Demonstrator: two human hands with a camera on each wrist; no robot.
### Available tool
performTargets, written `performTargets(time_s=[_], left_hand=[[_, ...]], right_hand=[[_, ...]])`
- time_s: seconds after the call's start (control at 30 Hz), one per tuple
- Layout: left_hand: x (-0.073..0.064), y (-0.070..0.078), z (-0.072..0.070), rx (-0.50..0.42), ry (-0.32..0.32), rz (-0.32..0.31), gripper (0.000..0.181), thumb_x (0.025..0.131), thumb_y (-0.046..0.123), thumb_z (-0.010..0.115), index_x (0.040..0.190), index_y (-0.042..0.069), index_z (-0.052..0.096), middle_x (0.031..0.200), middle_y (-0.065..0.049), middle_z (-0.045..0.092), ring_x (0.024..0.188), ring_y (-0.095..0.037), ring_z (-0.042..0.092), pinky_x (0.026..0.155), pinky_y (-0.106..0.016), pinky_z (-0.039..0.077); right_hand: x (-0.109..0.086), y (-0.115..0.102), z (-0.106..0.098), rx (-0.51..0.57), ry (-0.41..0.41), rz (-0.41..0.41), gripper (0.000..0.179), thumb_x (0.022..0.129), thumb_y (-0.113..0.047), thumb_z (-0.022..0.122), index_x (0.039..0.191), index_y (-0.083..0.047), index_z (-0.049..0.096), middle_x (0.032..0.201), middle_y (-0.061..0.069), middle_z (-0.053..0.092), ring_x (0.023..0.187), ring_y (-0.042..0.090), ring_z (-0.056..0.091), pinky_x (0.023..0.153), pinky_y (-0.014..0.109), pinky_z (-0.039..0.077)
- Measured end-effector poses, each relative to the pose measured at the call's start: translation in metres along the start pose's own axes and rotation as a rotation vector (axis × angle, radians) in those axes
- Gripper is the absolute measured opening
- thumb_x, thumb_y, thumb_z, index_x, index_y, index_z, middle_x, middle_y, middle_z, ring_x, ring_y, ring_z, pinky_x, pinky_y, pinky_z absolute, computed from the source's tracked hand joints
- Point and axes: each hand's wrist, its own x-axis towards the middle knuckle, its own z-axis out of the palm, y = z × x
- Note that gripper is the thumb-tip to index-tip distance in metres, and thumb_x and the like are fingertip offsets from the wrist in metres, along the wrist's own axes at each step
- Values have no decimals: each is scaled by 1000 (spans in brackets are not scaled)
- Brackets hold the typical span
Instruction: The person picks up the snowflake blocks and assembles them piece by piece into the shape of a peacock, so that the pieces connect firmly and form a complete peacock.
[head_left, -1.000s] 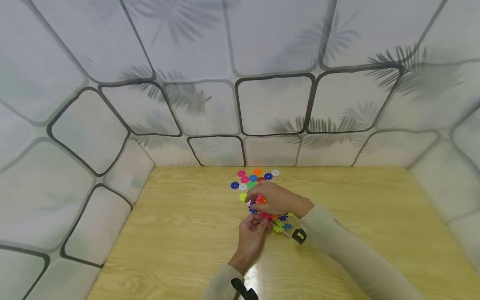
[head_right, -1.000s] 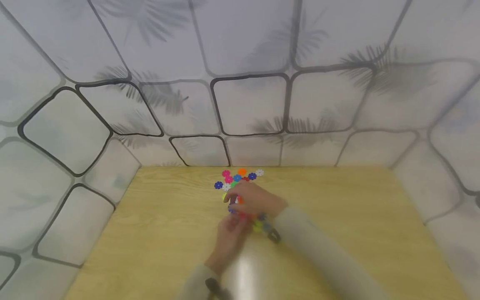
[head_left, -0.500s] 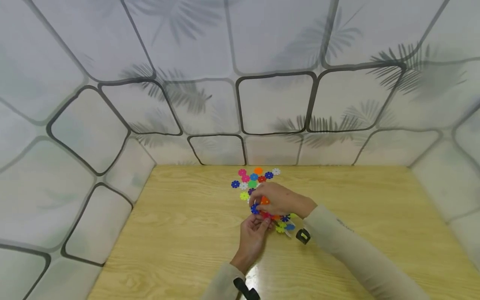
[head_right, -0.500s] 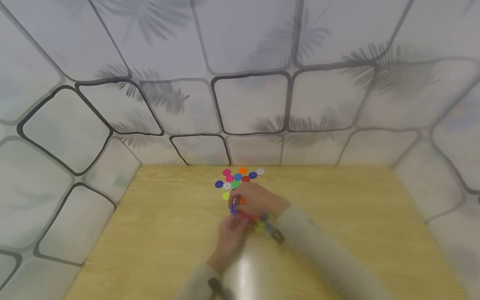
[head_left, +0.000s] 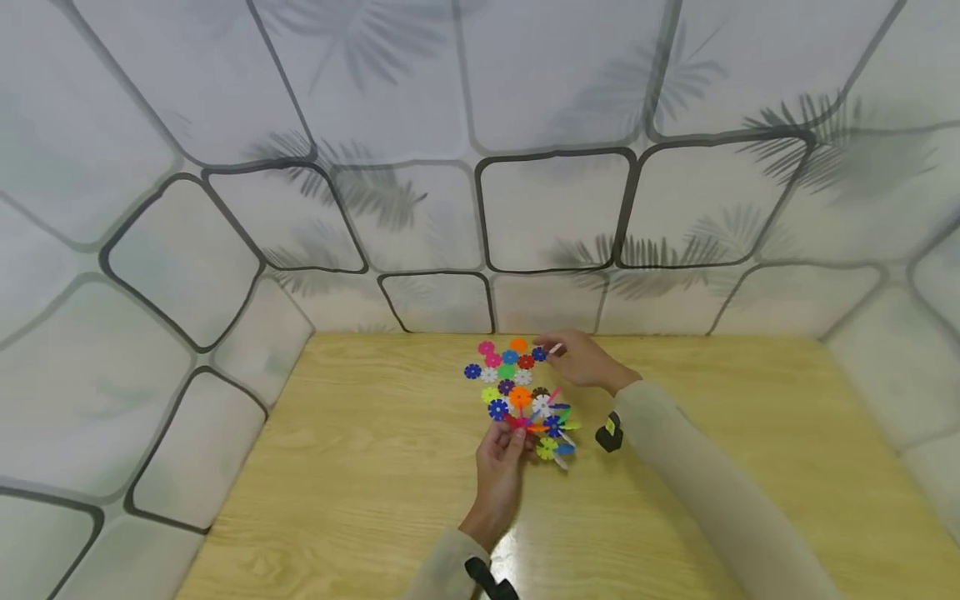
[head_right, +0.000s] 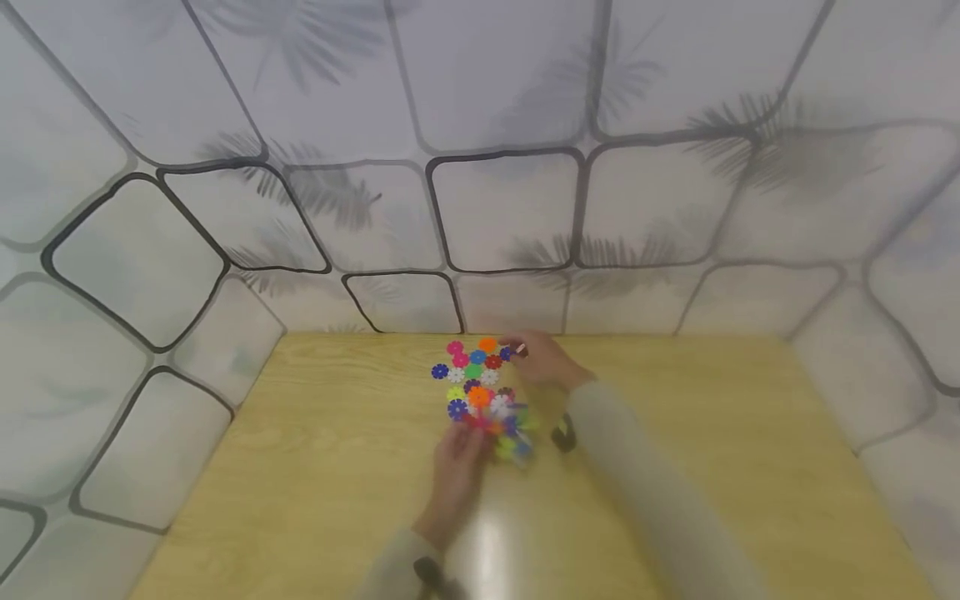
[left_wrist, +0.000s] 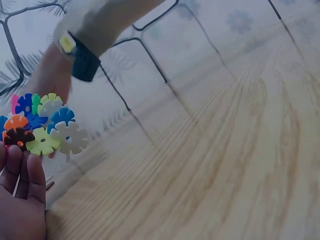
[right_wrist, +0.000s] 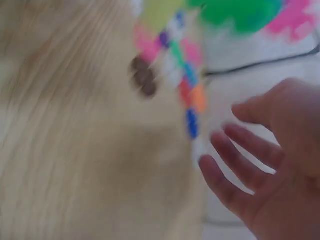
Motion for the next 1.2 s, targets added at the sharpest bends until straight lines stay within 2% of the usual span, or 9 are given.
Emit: performTargets(time_s=[0.13,0.2,0.27,0.4,0.57,0.73,0.83,0.97,1.2], left_hand=[[-2,-1,0,-21,-18,-21,8,110,5,59,102,5,56,94,1,69,86,-10,65,78,-24,61],[-3,-2,0,-20,-26,-34,9,110,5,59,102,6,56,95,0,69,87,-11,65,79,-24,61],[-4,-3,0,-20,-25,-49,9,111,5,58,102,8,56,97,0,70,88,-11,65,79,-24,61],[-3,-3,1,-18,-26,-46,9,111,4,57,103,9,56,98,1,69,88,-11,65,79,-24,61],[-1,-4,1,-13,-35,-19,6,111,3,56,105,5,57,97,1,70,87,-10,65,77,-23,61],[0,-3,0,16,-33,10,6,110,1,56,106,-3,58,94,1,71,86,-10,66,76,-21,59],[1,-1,1,41,-28,21,15,110,2,57,108,-13,56,93,1,70,86,-10,65,76,-20,58],[2,-1,1,67,-20,15,25,110,3,58,113,-22,52,93,1,68,85,-10,65,75,-20,57],[2,-2,0,108,-4,-26,23,111,3,56,115,-20,56,94,3,68,85,-8,65,76,-20,56]], right_hand=[[2,33,13,-199,54,14,47,108,-3,52,154,5,56,156,32,54,140,50,58,121,65,45],[1,46,19,-291,78,10,45,108,-5,52,152,3,60,158,29,55,147,50,53,126,65,39],[0,53,23,-319,100,22,39,108,-6,55,145,1,66,154,26,61,147,48,54,127,64,38],[-6,56,22,-208,137,92,25,104,-5,66,127,2,72,130,22,71,123,42,66,111,59,54],[-19,51,9,-41,115,129,20,99,-5,75,117,3,72,112,20,74,102,32,70,96,51,60],[-43,30,-7,38,79,16,5,105,-10,72,107,-7,76,104,10,79,96,19,73,90,35,61],[-57,15,-15,87,30,-84,5,108,-10,68,109,-11,73,104,8,78,95,20,73,84,28,62],[-71,3,-19,123,-30,-189,8,109,-5,65,110,-12,68,105,4,77,97,22,76,83,27,64],[-79,-6,-17,99,-50,-275,9,109,-4,64,111,-12,67,106,1,78,102,20,79,90,33,66]])
